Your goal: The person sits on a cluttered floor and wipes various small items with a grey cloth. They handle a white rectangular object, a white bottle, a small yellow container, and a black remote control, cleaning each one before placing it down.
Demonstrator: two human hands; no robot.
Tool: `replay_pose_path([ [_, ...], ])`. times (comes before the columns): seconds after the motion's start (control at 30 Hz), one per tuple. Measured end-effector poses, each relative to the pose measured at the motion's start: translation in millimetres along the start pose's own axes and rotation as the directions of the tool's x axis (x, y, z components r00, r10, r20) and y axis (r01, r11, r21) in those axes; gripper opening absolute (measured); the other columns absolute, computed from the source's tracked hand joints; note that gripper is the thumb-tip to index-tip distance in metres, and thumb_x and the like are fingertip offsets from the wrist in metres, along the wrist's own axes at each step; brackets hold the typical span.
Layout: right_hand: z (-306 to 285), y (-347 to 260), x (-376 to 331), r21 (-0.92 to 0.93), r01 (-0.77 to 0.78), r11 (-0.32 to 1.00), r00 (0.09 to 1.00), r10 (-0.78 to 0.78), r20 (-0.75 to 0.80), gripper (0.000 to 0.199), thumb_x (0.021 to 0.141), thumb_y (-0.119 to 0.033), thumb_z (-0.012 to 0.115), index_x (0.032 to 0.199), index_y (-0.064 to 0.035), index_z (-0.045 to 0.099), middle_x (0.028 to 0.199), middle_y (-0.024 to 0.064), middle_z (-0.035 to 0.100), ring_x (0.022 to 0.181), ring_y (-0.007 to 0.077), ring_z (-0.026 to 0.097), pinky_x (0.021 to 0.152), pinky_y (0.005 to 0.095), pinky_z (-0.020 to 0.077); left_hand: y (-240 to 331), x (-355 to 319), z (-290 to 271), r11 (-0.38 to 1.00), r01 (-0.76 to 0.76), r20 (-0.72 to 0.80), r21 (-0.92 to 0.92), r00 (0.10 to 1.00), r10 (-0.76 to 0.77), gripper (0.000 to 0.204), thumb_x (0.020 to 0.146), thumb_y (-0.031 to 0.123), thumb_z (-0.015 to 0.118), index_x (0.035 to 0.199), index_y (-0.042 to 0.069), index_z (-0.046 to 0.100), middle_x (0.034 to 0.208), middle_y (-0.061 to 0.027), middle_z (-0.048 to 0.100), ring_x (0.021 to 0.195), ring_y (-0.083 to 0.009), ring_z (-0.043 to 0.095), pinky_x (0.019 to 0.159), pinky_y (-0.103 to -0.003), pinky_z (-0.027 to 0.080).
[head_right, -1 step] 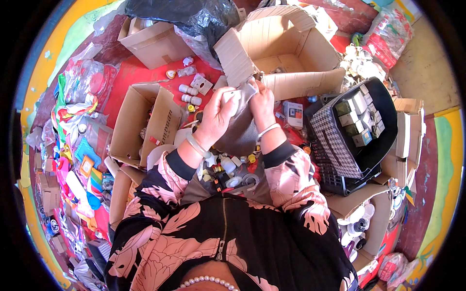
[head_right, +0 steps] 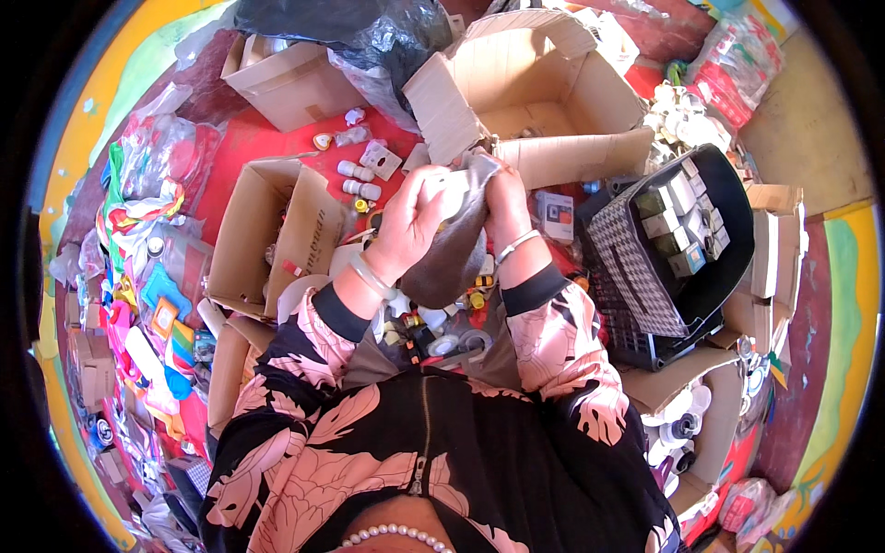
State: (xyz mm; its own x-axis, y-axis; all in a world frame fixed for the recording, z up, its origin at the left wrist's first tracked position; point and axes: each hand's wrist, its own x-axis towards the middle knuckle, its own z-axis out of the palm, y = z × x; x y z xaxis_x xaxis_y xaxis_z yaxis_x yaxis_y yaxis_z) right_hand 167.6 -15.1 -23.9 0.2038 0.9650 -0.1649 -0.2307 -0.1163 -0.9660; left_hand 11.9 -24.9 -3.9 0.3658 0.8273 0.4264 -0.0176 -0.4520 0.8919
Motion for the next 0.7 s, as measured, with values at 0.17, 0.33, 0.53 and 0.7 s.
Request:
replay_pose_path([
  [0.17,-1.9,-14.3,-15.7,0.617,-0.354,0.703,0.934,0.228,0.276,0.025,0.09,-0.025,0.055,0.096,-0.0019,0.061,0.085,0.0077,0.065,0.075,0.0178,0.063,0.069,0.0301,0.0524,-5.4,11.6,-19.7,0.9,-0.364,0.242,0.242,0.92,0.307,0.04,0.082,0.021,0.062,0.114,0.001,0.048,0.107,-0.0189,0.056,0.098,-0.0356,0.054,0.087,-0.039,0.044],
  [0.33,-11.3,-10.8,-13.9,0.553,-0.045,0.832,0.988,-0.045,0.149,0.02,0.089,-0.024,0.059,0.092,-0.0039,0.062,0.083,0.0039,0.063,0.073,0.0124,0.061,0.065,0.0258,0.0497,-17.0,21.6,-18.0,0.976,-0.198,0.12,0.095,0.975,0.186,0.061,0.083,0.02,0.066,0.131,0.0,0.033,0.122,-0.0167,0.046,0.113,-0.0262,0.047,0.096,-0.036,0.039],
  [0.53,2.5,-8.9,-18.0,0.302,0.319,0.898,0.947,-0.291,-0.135,0.018,0.089,-0.022,0.06,0.087,-0.0047,0.065,0.083,-0.0004,0.061,0.076,0.0089,0.055,0.07,0.023,0.0439,-23.8,11.8,7.5,0.72,0.277,0.018,-0.637,0.939,-0.345,0.065,0.082,0.003,0.064,0.136,0.004,0.026,0.123,-0.0099,0.044,0.116,-0.0196,0.045,0.099,-0.034,0.039],
  [0.7,4.0,-4.1,-16.3,0.391,0.284,0.876,0.957,-0.232,-0.175,0.017,0.09,-0.021,0.057,0.089,-0.0053,0.064,0.084,-0.0015,0.062,0.077,0.008,0.055,0.071,0.0224,0.0436,-19.7,15.5,4.0,0.538,0.251,0.072,-0.805,0.941,-0.332,0.064,0.078,-0.005,0.065,0.131,0.003,0.031,0.118,-0.0073,0.046,0.109,-0.0194,0.049,0.094,-0.032,0.043],
])
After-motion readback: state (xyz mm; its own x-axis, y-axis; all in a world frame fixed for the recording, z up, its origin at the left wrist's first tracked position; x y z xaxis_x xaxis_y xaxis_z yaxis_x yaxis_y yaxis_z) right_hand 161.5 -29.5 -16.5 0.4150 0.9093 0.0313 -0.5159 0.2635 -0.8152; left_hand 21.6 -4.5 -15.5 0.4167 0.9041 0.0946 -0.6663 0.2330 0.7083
